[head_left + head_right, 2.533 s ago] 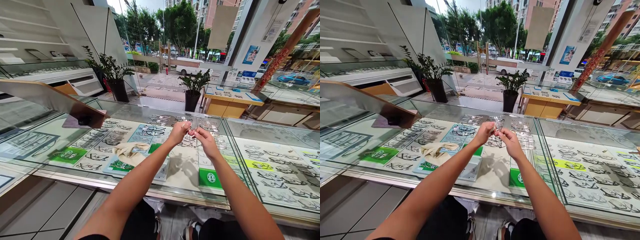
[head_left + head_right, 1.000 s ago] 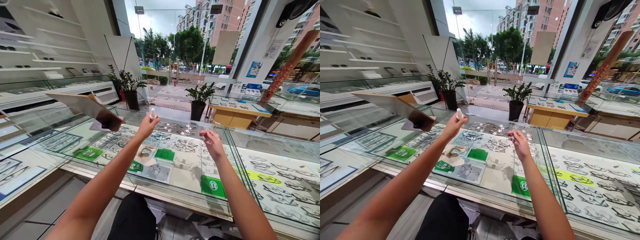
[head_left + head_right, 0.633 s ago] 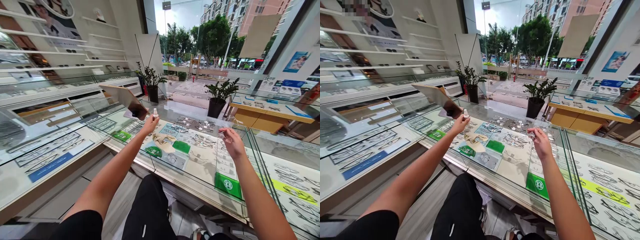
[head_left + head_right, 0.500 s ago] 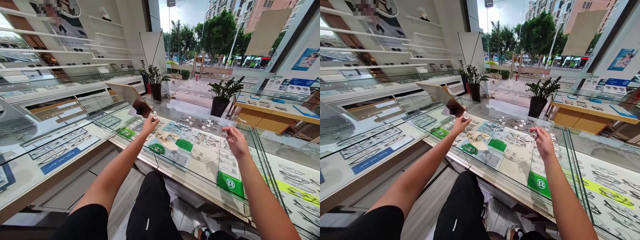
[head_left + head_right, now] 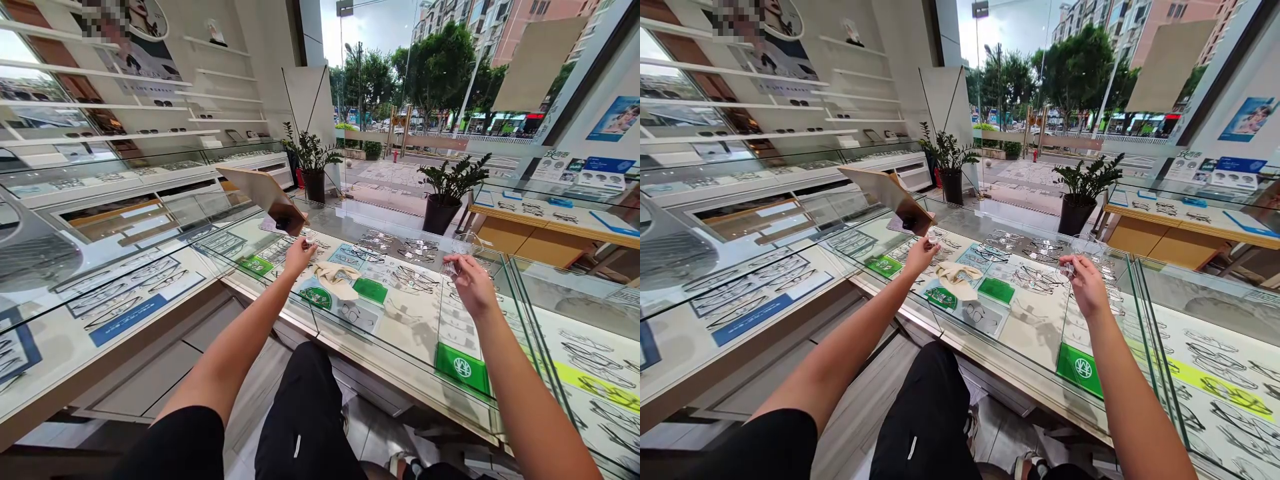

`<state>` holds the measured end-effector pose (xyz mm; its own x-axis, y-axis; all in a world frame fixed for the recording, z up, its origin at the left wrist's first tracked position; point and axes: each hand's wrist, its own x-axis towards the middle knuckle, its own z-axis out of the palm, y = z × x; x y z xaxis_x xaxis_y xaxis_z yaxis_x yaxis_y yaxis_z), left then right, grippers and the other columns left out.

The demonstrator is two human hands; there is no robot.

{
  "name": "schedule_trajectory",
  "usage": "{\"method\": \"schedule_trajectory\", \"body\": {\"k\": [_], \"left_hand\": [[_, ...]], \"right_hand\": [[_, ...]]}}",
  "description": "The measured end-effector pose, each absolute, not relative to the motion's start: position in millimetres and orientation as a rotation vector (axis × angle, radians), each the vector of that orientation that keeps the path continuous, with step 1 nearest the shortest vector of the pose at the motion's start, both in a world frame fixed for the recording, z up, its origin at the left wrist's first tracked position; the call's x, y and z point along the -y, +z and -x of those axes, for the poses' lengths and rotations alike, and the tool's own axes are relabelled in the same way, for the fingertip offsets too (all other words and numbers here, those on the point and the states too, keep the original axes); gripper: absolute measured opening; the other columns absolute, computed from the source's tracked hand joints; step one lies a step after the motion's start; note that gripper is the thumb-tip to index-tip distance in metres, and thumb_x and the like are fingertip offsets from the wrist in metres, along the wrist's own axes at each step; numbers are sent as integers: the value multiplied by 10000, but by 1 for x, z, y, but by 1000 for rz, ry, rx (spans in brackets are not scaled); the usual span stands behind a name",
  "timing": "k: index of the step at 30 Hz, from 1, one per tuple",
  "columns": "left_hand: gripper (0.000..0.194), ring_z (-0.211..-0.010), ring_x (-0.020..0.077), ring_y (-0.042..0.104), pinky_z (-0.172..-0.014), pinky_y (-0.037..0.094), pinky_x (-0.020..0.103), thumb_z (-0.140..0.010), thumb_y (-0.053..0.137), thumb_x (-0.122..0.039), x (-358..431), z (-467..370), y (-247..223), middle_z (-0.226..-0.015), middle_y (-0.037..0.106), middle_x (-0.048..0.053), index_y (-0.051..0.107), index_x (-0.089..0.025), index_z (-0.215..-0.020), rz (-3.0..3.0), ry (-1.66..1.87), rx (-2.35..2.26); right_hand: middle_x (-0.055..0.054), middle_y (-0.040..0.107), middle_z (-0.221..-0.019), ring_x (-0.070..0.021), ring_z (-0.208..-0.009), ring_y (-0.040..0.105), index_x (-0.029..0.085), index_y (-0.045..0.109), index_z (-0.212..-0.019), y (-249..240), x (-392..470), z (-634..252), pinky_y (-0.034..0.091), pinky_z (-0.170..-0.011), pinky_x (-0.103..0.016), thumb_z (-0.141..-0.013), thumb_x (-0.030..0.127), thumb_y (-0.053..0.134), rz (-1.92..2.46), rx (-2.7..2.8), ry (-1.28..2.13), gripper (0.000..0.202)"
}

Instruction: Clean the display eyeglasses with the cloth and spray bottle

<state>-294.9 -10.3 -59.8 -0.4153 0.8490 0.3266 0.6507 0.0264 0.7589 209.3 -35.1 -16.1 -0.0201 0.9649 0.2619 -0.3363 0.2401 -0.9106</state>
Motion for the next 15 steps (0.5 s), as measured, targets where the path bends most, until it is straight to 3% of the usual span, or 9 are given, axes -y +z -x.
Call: {"method": "schedule_trajectory", "body": {"k": [3,6,8,12,15], "left_hand": [[532,-1323,344,592,-1097,453,444,-929,648,-425,25,278,-52,-1432,622,216,536,-149,-1371,-1535,1486,-2197],[448,-1318,328,573,-1151,409,443,-988,531,-408,43,252,-42,-1383,628,201,558,-143,-1348,-1765,1600,-2278],[382,-1201,313,636,-1080,462,419,-957,556,-391,53,233,-37,-1264,689,161,623,-165,-1258,-2093,1255,-2095],[450,-1227,359,632,-1045,472,449,-854,647,-321,58,205,-39,-1319,698,139,659,-206,-1289,-2462,471,-1922],[384,-1187,351,664,-970,496,428,-878,576,-235,54,196,-44,-1269,729,132,692,-226,-1244,-2457,275,-1961]], "right_hand": [[-68,770,-1077,-225,-1065,698,268,777,-910,-14,36,-209,577,-884,-345,-849,448,801,743,1113,1193,191],[-67,771,-1085,-229,-1051,695,275,779,-910,-13,37,-209,580,-855,-345,-851,451,795,746,1106,1197,186],[-64,772,-1097,-222,-1041,694,276,781,-912,-13,37,-209,574,-842,-334,-856,443,791,743,1104,1208,176],[-55,768,-1098,-197,-1019,684,270,785,-918,-14,36,-209,552,-824,-305,-860,442,795,750,1094,1226,182],[-58,767,-1095,-205,-1015,683,269,778,-915,-15,35,-209,550,-824,-320,-851,462,806,751,1103,1230,205]]}}
